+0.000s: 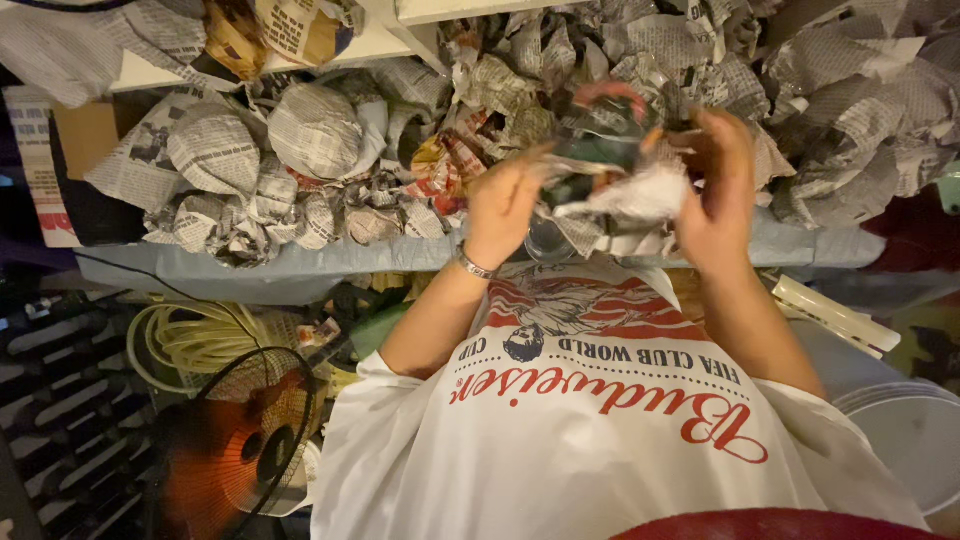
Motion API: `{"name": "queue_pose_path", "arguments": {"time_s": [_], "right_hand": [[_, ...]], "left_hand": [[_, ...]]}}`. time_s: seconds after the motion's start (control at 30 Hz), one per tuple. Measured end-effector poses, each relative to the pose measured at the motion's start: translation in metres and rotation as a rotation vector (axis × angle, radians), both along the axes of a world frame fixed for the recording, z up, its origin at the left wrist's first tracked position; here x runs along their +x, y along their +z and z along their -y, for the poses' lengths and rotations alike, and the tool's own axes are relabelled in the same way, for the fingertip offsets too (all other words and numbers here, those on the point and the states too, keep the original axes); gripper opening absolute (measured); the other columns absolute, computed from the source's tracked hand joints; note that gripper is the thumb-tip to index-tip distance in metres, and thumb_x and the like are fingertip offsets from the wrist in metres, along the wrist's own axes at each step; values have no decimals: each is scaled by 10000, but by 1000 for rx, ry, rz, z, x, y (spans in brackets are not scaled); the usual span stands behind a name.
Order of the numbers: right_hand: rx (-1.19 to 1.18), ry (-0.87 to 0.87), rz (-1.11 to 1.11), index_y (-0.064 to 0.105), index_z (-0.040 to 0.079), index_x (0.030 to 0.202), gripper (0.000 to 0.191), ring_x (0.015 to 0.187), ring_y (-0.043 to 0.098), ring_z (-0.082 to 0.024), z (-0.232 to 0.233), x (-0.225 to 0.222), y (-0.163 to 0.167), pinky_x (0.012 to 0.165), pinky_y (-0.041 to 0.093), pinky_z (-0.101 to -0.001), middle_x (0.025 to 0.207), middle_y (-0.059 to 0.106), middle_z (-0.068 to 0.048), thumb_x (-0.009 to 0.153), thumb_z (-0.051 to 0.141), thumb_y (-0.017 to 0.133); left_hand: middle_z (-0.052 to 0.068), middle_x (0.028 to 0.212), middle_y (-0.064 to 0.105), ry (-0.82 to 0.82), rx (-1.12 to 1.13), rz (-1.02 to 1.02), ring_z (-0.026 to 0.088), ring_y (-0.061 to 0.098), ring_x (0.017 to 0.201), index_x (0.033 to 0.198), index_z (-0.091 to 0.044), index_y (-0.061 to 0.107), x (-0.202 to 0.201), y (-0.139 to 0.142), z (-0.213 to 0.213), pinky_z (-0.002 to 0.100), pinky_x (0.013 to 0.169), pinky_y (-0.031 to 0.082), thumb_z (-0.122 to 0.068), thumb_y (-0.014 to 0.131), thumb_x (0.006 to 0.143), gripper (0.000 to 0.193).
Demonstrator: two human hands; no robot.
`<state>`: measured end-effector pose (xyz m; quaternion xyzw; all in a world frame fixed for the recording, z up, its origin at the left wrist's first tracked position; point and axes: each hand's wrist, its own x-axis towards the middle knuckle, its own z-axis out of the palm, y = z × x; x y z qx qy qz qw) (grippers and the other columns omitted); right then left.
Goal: The person sits on the floor and wraps glass cups in sheets of newspaper, crumpling and folding the paper around each cup by hand and placing the wrapped cups on a low shelf with a pile of already wrapped cups.
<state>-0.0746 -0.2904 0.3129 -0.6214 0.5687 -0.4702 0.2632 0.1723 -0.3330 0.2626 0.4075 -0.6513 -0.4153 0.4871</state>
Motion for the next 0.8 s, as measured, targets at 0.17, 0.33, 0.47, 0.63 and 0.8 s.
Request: {"name": "queue_pose_path", "arguments": {"time_s": [0.17, 0.33, 0.47, 0.63, 0.8], "right_hand": [[202, 83, -216, 415, 51, 1556, 822, 1184, 630, -391, 2, 16, 20, 978, 523, -405, 1431, 548, -236, 838, 120, 811], [100, -26, -343, 613, 97, 1495, 668, 1279, 655, -371, 6, -1, 2, 1098, 526, -420, 1395, 657, -225, 858, -92, 541], [225, -33, -325, 695, 127, 1398, 556, 1086, 730, -334, 12, -20, -10, 907, 565, -379, 1269, 717, -211, 897, -86, 583], [203, 46, -377, 734, 109, 1336, 471, 972, 740, -307, 15, -42, -13, 811, 562, -382, 1169, 744, -181, 908, -50, 619], [229, 111, -378, 714, 35, 1107, 158, 851, 710, -300, 17, -58, -19, 734, 532, -370, 942, 723, -127, 949, 37, 700]], "left_hand": [[175, 760, 626, 8, 307, 217, 189, 571, 639, 989, 8, 704, -16, 6, -6, 315, 614, 513, -173, 670, 1103, 216], [149, 826, 717, -59, 111, 323, 256, 707, 722, 1045, -39, 740, -13, 13, -7, 377, 636, 545, -123, 674, 942, 148], [157, 855, 715, -67, 0, 374, 296, 732, 742, 1037, -44, 727, -7, 18, -5, 391, 635, 568, -90, 679, 877, 174], [143, 807, 725, -284, 133, 357, 281, 745, 727, 958, -74, 739, 12, 5, 2, 374, 635, 571, -109, 726, 863, 102], [63, 865, 761, -363, 465, 71, 161, 726, 752, 1050, -45, 753, 25, -32, 10, 317, 696, 576, -67, 629, 954, 158]]}}
